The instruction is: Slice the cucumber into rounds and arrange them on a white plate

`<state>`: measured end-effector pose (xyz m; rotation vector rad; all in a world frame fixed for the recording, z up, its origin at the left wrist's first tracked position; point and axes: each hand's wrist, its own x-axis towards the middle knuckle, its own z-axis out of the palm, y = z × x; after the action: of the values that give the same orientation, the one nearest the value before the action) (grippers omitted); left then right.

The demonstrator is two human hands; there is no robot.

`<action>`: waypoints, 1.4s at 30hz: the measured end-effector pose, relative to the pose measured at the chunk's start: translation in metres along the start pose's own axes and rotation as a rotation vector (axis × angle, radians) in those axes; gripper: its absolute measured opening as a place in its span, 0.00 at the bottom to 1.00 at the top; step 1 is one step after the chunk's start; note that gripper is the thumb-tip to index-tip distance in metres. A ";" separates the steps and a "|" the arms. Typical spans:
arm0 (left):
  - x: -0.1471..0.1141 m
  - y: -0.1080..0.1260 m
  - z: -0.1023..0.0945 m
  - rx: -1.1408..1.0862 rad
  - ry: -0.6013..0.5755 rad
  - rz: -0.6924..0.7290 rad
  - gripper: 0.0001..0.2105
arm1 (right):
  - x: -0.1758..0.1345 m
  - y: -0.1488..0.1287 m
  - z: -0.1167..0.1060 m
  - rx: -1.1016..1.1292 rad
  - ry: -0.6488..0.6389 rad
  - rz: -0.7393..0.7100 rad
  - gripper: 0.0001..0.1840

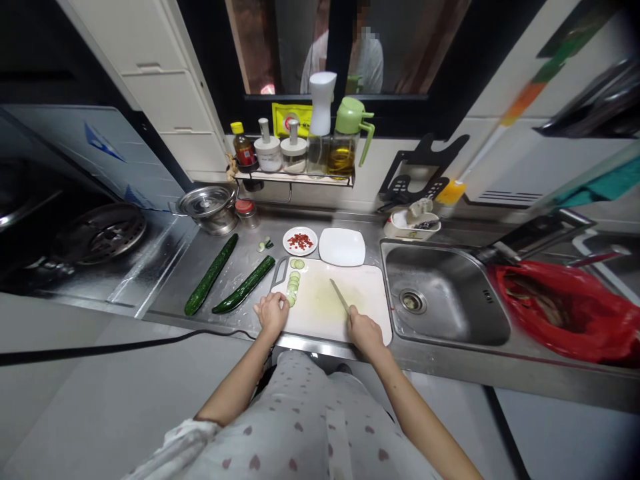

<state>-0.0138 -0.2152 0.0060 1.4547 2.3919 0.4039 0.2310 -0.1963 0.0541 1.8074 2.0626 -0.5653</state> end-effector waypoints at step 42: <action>0.105 0.076 0.003 -0.032 -0.057 0.028 0.11 | 0.011 0.007 0.001 0.083 -0.048 -0.001 0.17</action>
<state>0.0027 -0.0870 0.0207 1.4672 2.3124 0.4001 0.2369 -0.1864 0.0477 1.8204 2.0361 -0.6977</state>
